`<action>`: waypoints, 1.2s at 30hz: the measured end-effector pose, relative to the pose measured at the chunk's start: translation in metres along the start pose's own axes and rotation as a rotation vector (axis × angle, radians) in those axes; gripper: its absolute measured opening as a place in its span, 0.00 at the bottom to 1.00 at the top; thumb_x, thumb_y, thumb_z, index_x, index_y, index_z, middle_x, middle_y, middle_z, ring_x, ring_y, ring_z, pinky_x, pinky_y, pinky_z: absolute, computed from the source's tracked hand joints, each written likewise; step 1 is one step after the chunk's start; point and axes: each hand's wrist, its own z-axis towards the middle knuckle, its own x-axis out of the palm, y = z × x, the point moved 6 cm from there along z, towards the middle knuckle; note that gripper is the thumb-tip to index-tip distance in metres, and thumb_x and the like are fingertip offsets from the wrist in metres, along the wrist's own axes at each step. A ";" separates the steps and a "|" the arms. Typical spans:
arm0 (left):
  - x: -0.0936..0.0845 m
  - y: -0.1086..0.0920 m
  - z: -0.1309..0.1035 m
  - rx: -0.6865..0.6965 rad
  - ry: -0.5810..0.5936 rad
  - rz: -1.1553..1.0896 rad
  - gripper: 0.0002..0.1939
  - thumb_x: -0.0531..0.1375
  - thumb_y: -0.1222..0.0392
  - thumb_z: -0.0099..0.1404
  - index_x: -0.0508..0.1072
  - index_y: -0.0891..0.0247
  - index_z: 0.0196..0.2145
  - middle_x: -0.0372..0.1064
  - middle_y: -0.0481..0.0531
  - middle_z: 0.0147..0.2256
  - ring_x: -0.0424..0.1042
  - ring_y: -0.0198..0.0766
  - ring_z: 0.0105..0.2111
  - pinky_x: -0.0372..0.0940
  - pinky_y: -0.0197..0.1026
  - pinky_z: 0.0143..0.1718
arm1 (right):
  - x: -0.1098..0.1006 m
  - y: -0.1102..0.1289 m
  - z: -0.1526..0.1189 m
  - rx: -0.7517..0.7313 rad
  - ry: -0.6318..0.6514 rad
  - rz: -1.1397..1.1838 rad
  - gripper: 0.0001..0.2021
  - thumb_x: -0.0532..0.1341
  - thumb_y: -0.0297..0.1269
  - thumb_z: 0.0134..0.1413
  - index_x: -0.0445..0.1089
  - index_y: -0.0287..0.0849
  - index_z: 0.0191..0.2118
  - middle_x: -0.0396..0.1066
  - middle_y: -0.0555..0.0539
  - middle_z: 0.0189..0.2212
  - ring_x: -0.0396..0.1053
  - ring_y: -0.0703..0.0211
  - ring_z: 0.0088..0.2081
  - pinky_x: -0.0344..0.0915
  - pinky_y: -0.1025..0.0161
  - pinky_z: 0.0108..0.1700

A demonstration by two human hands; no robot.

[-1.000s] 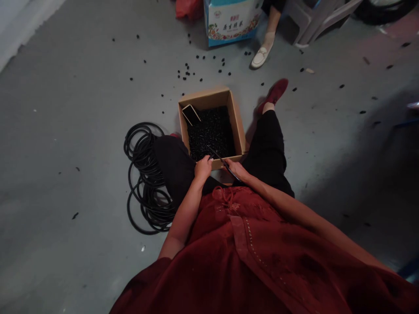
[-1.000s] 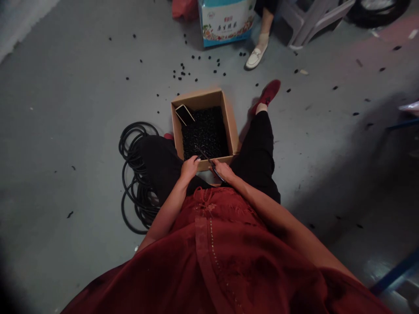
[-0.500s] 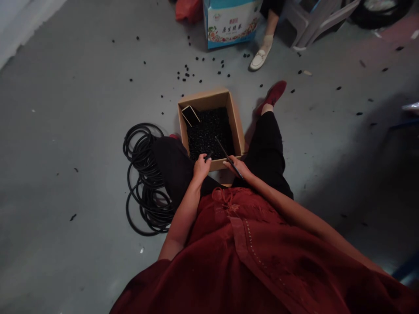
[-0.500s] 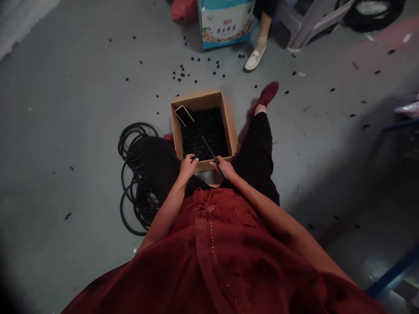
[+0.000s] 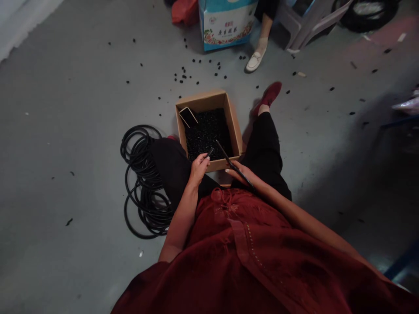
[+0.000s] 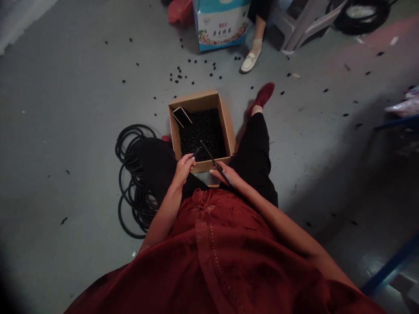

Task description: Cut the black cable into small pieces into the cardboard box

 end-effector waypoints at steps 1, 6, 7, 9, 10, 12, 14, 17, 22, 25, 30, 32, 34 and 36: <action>0.001 -0.001 -0.001 0.000 0.012 -0.024 0.17 0.55 0.56 0.63 0.71 0.66 0.47 0.63 0.45 0.24 0.55 0.25 0.19 0.51 0.30 0.21 | -0.001 0.003 -0.002 0.003 0.008 -0.018 0.23 0.58 0.47 0.56 0.65 0.41 0.54 0.74 0.44 0.40 0.72 0.52 0.40 0.68 0.59 0.41; 0.004 -0.003 -0.002 0.007 0.052 -0.096 0.18 0.56 0.55 0.61 0.71 0.66 0.46 0.62 0.44 0.24 0.56 0.25 0.20 0.52 0.30 0.22 | 0.001 0.014 -0.007 0.018 0.094 -0.066 0.25 0.59 0.46 0.56 0.63 0.40 0.56 0.74 0.43 0.42 0.72 0.51 0.42 0.65 0.61 0.42; 0.004 -0.003 -0.003 0.008 0.056 -0.102 0.18 0.56 0.55 0.61 0.71 0.66 0.46 0.62 0.44 0.24 0.56 0.25 0.20 0.52 0.30 0.22 | 0.001 0.015 -0.007 0.020 0.095 -0.081 0.25 0.59 0.46 0.56 0.63 0.40 0.56 0.74 0.43 0.43 0.72 0.51 0.43 0.65 0.60 0.43; 0.004 -0.002 -0.003 0.011 0.057 -0.113 0.19 0.57 0.54 0.61 0.72 0.66 0.47 0.62 0.44 0.24 0.56 0.25 0.20 0.52 0.31 0.22 | 0.001 0.016 -0.007 0.023 0.087 -0.109 0.24 0.59 0.46 0.56 0.64 0.40 0.56 0.73 0.42 0.46 0.71 0.50 0.45 0.64 0.60 0.44; 0.004 -0.002 -0.003 0.014 0.057 -0.118 0.20 0.57 0.53 0.61 0.72 0.66 0.47 0.62 0.44 0.24 0.56 0.26 0.20 0.52 0.31 0.22 | 0.002 0.016 -0.006 0.021 0.081 -0.121 0.24 0.59 0.46 0.56 0.64 0.40 0.56 0.73 0.41 0.47 0.71 0.50 0.46 0.64 0.60 0.45; 0.005 -0.001 -0.002 0.023 0.058 -0.124 0.21 0.57 0.52 0.61 0.72 0.66 0.49 0.62 0.44 0.24 0.56 0.26 0.20 0.52 0.31 0.22 | 0.002 0.017 -0.005 0.010 0.075 -0.143 0.25 0.59 0.46 0.56 0.63 0.39 0.57 0.72 0.40 0.49 0.71 0.49 0.47 0.64 0.60 0.46; 0.005 0.000 -0.002 0.030 0.063 -0.126 0.22 0.58 0.53 0.61 0.73 0.67 0.49 0.62 0.44 0.23 0.56 0.25 0.20 0.52 0.31 0.22 | 0.003 0.018 -0.004 -0.002 0.076 -0.165 0.25 0.59 0.46 0.57 0.63 0.38 0.57 0.71 0.38 0.50 0.70 0.49 0.48 0.64 0.60 0.48; 0.007 0.002 -0.002 0.019 0.070 -0.133 0.23 0.59 0.53 0.60 0.73 0.68 0.49 0.62 0.44 0.23 0.56 0.25 0.20 0.52 0.31 0.22 | 0.003 0.020 -0.003 -0.019 0.076 -0.188 0.25 0.58 0.46 0.58 0.62 0.38 0.57 0.71 0.38 0.50 0.70 0.49 0.49 0.63 0.60 0.48; 0.008 0.002 -0.003 0.005 0.074 -0.134 0.24 0.60 0.52 0.59 0.73 0.69 0.49 0.62 0.44 0.22 0.57 0.26 0.21 0.53 0.31 0.22 | 0.005 0.017 0.000 -0.057 0.054 -0.182 0.26 0.57 0.48 0.59 0.61 0.38 0.58 0.70 0.38 0.50 0.69 0.48 0.49 0.63 0.58 0.49; 0.008 0.001 -0.004 0.007 0.079 -0.132 0.24 0.60 0.52 0.59 0.74 0.70 0.49 0.63 0.45 0.22 0.56 0.26 0.20 0.52 0.32 0.22 | 0.007 0.014 0.001 -0.077 0.053 -0.185 0.27 0.57 0.50 0.59 0.61 0.39 0.59 0.69 0.37 0.51 0.68 0.48 0.50 0.63 0.57 0.50; 0.009 0.002 -0.004 -0.016 0.087 -0.090 0.24 0.60 0.54 0.59 0.74 0.70 0.50 0.63 0.44 0.22 0.56 0.26 0.20 0.52 0.32 0.23 | 0.007 0.013 0.001 -0.087 0.053 -0.222 0.30 0.57 0.54 0.58 0.58 0.40 0.60 0.66 0.37 0.53 0.66 0.47 0.52 0.62 0.56 0.51; 0.009 0.003 -0.005 -0.018 0.099 -0.072 0.25 0.60 0.55 0.59 0.74 0.71 0.51 0.63 0.44 0.22 0.56 0.26 0.20 0.52 0.32 0.23 | 0.007 0.014 0.002 -0.091 0.057 -0.224 0.31 0.57 0.54 0.58 0.58 0.40 0.60 0.66 0.37 0.53 0.65 0.47 0.53 0.61 0.56 0.51; 0.010 0.003 -0.005 -0.008 0.111 -0.058 0.25 0.60 0.54 0.59 0.73 0.71 0.52 0.63 0.44 0.22 0.55 0.26 0.20 0.53 0.32 0.24 | 0.007 0.013 0.003 -0.091 0.061 -0.225 0.30 0.57 0.54 0.58 0.58 0.41 0.60 0.66 0.37 0.52 0.66 0.47 0.52 0.61 0.57 0.50; 0.010 0.004 -0.004 0.008 0.118 -0.048 0.26 0.59 0.53 0.60 0.73 0.70 0.53 0.63 0.44 0.22 0.55 0.26 0.21 0.53 0.32 0.24 | 0.008 0.012 0.005 -0.093 0.061 -0.226 0.29 0.57 0.52 0.59 0.58 0.41 0.60 0.66 0.37 0.52 0.66 0.48 0.51 0.62 0.58 0.49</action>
